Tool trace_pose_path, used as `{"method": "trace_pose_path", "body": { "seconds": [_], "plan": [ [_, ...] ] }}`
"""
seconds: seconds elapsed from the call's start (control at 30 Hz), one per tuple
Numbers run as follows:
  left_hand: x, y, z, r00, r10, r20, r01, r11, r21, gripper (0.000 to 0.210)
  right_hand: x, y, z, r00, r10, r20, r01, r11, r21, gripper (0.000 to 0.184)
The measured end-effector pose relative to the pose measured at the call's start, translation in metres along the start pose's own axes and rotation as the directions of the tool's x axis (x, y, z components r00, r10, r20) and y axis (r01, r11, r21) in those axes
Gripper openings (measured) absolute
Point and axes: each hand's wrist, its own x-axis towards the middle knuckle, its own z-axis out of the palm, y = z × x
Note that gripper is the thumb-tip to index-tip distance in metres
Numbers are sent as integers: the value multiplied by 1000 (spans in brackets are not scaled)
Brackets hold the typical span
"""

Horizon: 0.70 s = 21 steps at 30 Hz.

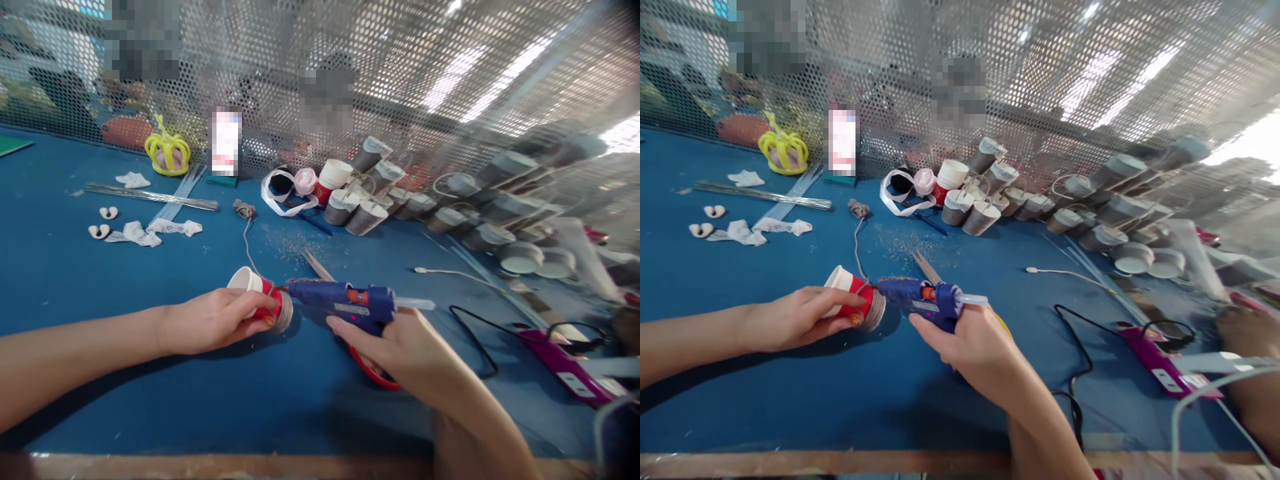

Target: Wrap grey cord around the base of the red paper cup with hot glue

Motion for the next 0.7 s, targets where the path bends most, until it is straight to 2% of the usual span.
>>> {"method": "trace_pose_path", "body": {
  "seconds": [0.1,0.2,0.27,0.33,0.4,0.5,0.6,0.7],
  "plan": [
    [0,0,0,1000,-2,-3,2,1000,9,23,2,0,-4,1000,9,25,-12,993,118,35],
    [0,1,-1,1000,9,-18,-8,1000,21,23,9,6,-15,1000,-9,-8,11,957,289,28],
    [0,3,-1,999,8,-38,-6,999,35,23,19,15,-25,987,54,-150,11,916,401,28],
    [0,5,-2,998,3,-56,0,999,48,23,32,26,-33,931,161,-327,22,870,493,29],
    [0,6,-2,998,3,-68,1,998,56,23,46,37,-39,912,195,-360,7,873,488,27],
    [0,8,-4,998,19,-59,-16,998,57,23,64,53,-38,918,242,-315,-81,890,448,24],
    [-1,7,-3,997,53,-63,-49,997,64,24,77,66,-31,911,284,-299,-169,918,358,29],
    [-3,6,-2,991,97,-94,-89,992,84,24,83,71,-28,892,289,-347,-209,946,249,35]
  ]
}}
